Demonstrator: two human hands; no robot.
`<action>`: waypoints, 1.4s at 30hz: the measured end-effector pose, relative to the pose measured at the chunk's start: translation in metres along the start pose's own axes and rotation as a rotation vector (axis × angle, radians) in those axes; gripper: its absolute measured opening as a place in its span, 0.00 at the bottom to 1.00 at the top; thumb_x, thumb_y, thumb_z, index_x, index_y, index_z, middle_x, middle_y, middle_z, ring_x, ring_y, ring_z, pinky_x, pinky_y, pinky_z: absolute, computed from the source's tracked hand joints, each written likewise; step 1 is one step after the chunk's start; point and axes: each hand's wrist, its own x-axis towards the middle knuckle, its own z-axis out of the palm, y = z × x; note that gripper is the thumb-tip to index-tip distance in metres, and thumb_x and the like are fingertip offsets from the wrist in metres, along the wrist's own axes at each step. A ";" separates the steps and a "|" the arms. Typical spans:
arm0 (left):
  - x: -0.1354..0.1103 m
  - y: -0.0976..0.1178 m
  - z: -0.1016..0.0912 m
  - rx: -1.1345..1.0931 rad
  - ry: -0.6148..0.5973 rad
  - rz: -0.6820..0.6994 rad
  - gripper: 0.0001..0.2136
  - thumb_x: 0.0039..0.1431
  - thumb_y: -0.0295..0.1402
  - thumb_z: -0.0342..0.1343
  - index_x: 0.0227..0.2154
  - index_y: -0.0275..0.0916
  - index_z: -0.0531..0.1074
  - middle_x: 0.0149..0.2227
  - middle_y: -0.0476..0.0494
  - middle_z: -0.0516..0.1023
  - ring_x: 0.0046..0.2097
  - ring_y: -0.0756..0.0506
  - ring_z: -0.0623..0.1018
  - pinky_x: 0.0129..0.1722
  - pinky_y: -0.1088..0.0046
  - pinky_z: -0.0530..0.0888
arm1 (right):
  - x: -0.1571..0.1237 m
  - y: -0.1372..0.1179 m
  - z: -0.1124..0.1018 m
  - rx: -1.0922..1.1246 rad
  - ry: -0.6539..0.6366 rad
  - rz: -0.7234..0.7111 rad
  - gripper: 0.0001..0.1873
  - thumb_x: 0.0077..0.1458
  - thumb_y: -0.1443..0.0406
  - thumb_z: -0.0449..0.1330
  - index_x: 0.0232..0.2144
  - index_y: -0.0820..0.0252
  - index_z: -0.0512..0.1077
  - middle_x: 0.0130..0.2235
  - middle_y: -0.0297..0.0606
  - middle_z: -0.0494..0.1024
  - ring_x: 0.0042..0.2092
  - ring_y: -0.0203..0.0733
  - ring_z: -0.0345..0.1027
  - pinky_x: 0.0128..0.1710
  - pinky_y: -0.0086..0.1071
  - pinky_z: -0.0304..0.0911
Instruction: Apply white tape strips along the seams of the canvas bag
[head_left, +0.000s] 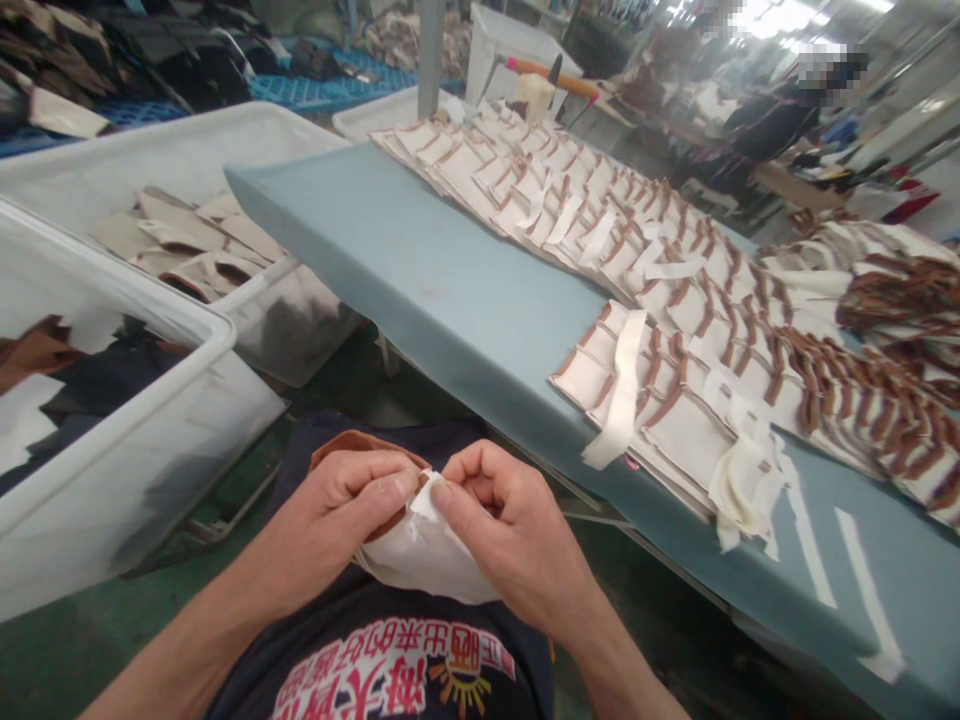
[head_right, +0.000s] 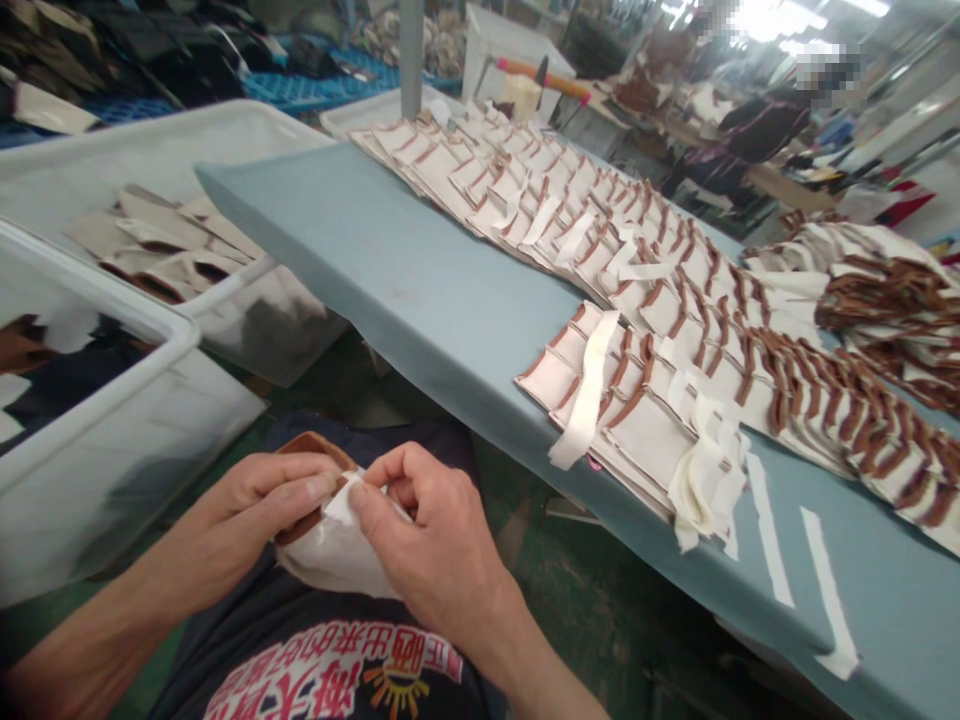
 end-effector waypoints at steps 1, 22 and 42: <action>-0.001 0.000 0.000 0.005 0.001 0.000 0.21 0.68 0.46 0.58 0.22 0.39 0.70 0.23 0.53 0.65 0.25 0.51 0.62 0.24 0.75 0.61 | 0.001 0.000 0.000 0.019 -0.012 0.008 0.11 0.64 0.56 0.65 0.33 0.56 0.74 0.25 0.28 0.75 0.25 0.33 0.63 0.25 0.27 0.55; -0.005 0.007 0.019 0.329 0.250 0.166 0.11 0.59 0.33 0.56 0.25 0.40 0.81 0.26 0.49 0.84 0.27 0.47 0.80 0.28 0.76 0.73 | 0.009 0.015 0.004 0.315 -0.105 0.081 0.25 0.56 0.46 0.74 0.32 0.55 0.67 0.22 0.22 0.65 0.25 0.30 0.51 0.25 0.26 0.49; -0.005 0.014 0.009 0.273 0.130 0.076 0.13 0.57 0.38 0.53 0.23 0.40 0.77 0.23 0.51 0.75 0.26 0.48 0.71 0.25 0.75 0.66 | 0.032 0.037 0.002 0.050 -0.181 -0.314 0.29 0.71 0.43 0.58 0.25 0.54 0.61 0.24 0.25 0.60 0.27 0.34 0.51 0.29 0.32 0.50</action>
